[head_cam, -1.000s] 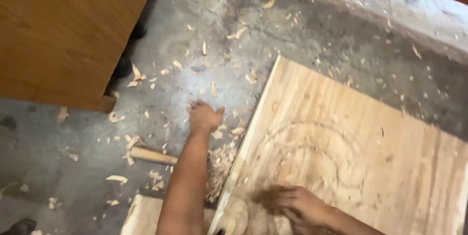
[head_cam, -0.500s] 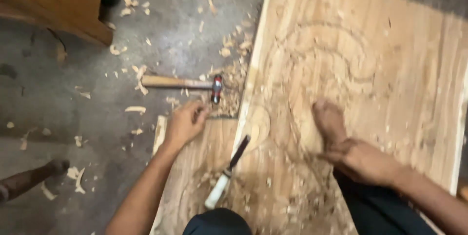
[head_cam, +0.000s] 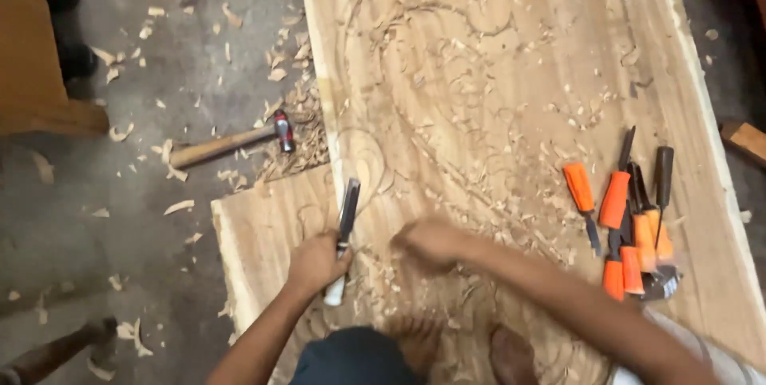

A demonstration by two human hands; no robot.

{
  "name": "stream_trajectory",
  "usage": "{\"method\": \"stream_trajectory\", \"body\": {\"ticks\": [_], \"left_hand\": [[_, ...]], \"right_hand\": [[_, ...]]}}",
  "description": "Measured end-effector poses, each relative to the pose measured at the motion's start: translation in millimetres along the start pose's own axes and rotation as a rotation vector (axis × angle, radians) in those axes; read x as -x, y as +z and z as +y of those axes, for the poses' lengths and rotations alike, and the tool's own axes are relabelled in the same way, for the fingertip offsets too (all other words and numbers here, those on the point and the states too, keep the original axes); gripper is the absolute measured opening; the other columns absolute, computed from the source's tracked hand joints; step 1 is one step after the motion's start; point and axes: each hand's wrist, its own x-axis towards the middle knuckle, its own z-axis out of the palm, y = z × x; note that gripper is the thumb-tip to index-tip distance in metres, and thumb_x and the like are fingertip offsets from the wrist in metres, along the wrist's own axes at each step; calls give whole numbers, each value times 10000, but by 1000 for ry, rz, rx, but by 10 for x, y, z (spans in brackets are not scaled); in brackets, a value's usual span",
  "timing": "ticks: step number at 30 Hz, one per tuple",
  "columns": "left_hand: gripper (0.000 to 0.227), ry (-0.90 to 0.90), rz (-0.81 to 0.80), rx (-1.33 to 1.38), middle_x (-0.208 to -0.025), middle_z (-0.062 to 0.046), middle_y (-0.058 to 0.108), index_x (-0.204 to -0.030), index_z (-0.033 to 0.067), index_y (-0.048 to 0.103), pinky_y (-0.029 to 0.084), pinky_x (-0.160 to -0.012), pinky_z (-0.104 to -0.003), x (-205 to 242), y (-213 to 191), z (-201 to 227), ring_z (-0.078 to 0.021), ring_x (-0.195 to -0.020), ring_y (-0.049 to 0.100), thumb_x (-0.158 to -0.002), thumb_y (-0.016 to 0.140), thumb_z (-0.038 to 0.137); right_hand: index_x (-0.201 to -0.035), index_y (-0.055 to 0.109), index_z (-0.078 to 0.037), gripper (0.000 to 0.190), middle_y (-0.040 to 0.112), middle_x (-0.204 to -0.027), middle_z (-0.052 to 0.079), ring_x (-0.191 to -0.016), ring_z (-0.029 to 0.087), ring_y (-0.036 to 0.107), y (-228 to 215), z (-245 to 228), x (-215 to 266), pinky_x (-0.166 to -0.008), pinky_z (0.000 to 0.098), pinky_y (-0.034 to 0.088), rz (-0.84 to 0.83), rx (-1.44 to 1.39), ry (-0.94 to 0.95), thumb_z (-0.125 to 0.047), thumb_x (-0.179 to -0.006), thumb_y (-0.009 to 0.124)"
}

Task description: The person carves decorative designs into a wooden board using a chisel.

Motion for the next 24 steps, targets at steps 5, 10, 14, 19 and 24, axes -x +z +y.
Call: {"method": "stream_trajectory", "body": {"ticks": [5, 10, 14, 19, 24], "left_hand": [[439, 63, -130, 128, -845, -162, 762, -998, 73, 724, 591, -716, -442, -177, 64, -92, -327, -786, 754, -794, 747, 461], [468, 68, -303, 336, -752, -112, 774, -995, 65, 720, 615, -645, -380, -313, -217, 588, -230, -646, 759, -785, 752, 482], [508, 33, -433, 242, -852, -44, 764, -1070, 104, 719, 618, -731, -376, -672, -404, 832, -174, -712, 732, -871, 685, 569], [501, 108, -415, 246, -918, -13, 765, -1139, 123, 726, 585, -786, -364, -1323, -193, 511, -164, -762, 726, -911, 639, 561], [341, 204, -174, 356, -707, -46, 723, -963, 76, 772, 491, -582, -306, -1481, -105, 548, -126, -592, 635, -921, 729, 411]], "right_hand": [[-1535, 387, -73, 705, 655, -1265, 176, -1107, 286, 651, 1226, -353, -398, -919, 398, 551, 443, -694, -115, -171, -931, 739], [-1552, 320, -77, 703, 641, -1225, 161, -979, 217, 667, 1455, -525, -453, -734, 350, 596, 913, -1125, -74, -156, -951, 677], [-1531, 313, -126, 612, 630, -992, 60, -661, 126, 632, 1486, -456, -464, -504, 271, 567, 870, -1772, -7, -155, -983, 585], [-1471, 329, -96, 529, 629, -779, 87, -518, 127, 587, 1644, -268, -663, -406, 277, 513, 1034, -1823, -104, -170, -1017, 590], [-1503, 415, -75, 501, 634, -899, 69, -596, 139, 658, 1421, -360, -752, -496, 285, 569, 881, -1891, 40, -164, -1029, 551]]}}
